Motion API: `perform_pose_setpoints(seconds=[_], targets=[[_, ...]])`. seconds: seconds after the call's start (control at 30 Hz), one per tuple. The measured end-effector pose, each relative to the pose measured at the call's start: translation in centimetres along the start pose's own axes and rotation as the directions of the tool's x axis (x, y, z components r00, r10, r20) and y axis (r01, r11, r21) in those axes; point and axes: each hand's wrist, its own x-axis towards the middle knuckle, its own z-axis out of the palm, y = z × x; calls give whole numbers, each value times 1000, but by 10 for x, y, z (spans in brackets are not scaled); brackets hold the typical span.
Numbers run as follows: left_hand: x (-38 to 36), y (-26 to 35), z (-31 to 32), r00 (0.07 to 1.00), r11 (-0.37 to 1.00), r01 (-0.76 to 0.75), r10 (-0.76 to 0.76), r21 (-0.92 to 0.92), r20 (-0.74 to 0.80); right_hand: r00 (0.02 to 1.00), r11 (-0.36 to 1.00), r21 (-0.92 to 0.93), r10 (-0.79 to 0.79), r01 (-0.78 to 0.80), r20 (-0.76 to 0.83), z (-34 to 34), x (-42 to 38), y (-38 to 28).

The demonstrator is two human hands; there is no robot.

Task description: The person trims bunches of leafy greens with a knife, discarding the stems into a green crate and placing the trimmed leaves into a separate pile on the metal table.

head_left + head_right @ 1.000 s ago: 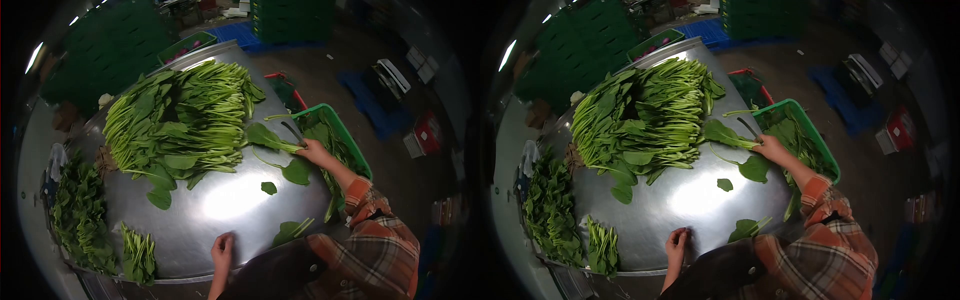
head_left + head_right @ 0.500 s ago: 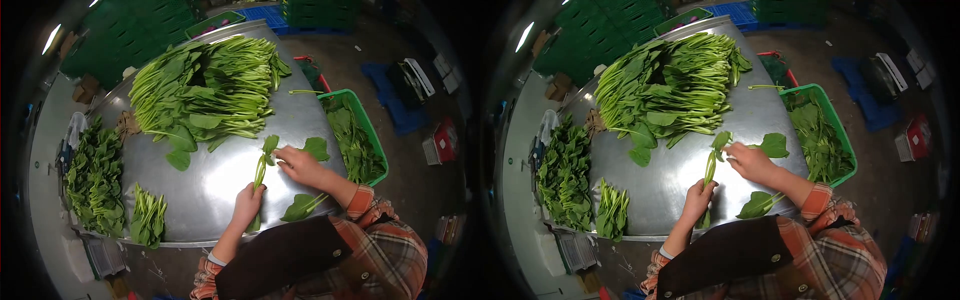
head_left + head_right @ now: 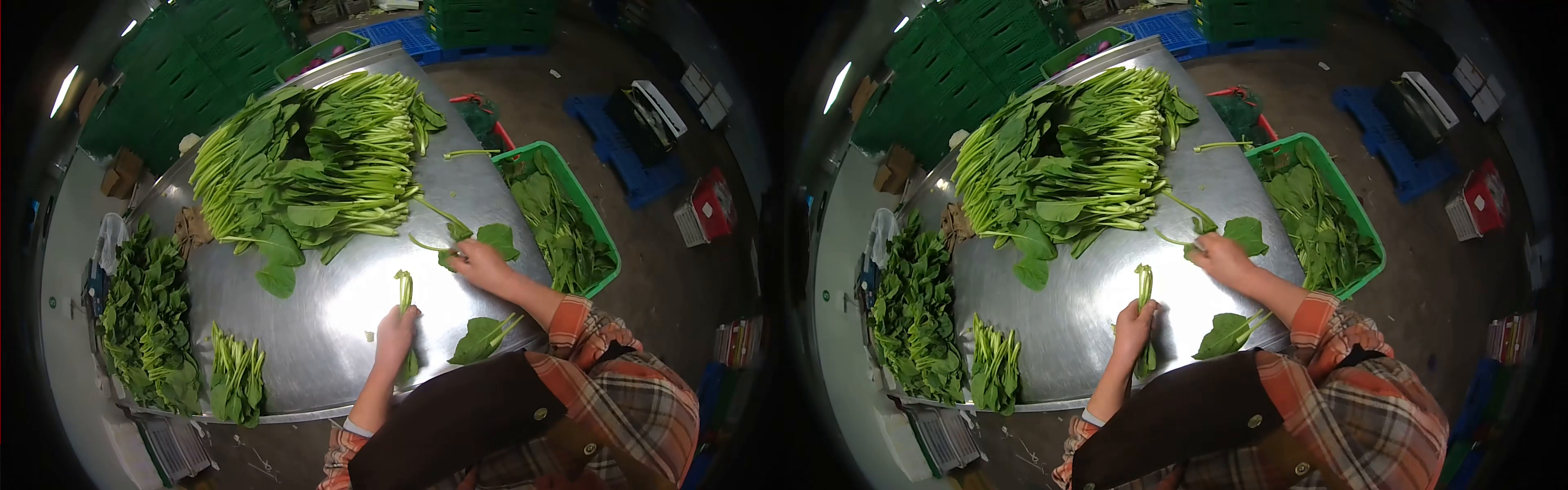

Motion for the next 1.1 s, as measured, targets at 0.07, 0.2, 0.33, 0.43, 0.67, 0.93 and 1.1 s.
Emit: perform_pose_setpoints(seconds=[0.07, 0.2, 0.33, 0.43, 0.67, 0.93, 1.1], targets=[[7, -3, 9, 993, 959, -120, 115, 255, 36, 989, 976, 163, -146, 145, -10, 8, -4, -32], [-15, 11, -2, 921, 788, -312, 388, 530, -35, 974, 974, 31, -224, 223, 37, 46, -9, -45], [-65, 5, -21, 935, 957, -242, 273, 158, -227, 908, 959, -200, -104, 199, 405, 61, -18, -43], [-78, -23, -29, 939, 965, -251, 261, 76, -221, 908, 934, -305, -45, 186, 416, 51, -11, -9], [-89, -43, -41, 930, 991, -78, 32, -111, -366, 978, 886, -418, 158, -203, -140, -80, -25, 105], [-66, -19, -51, 895, 969, -233, 180, -84, -408, 915, 982, -149, -48, 116, 400, 26, -112, 18], [-62, -32, -63, 910, 978, -145, 71, -153, -409, 915, 978, -207, 80, 4, 396, -8, -122, 66]])
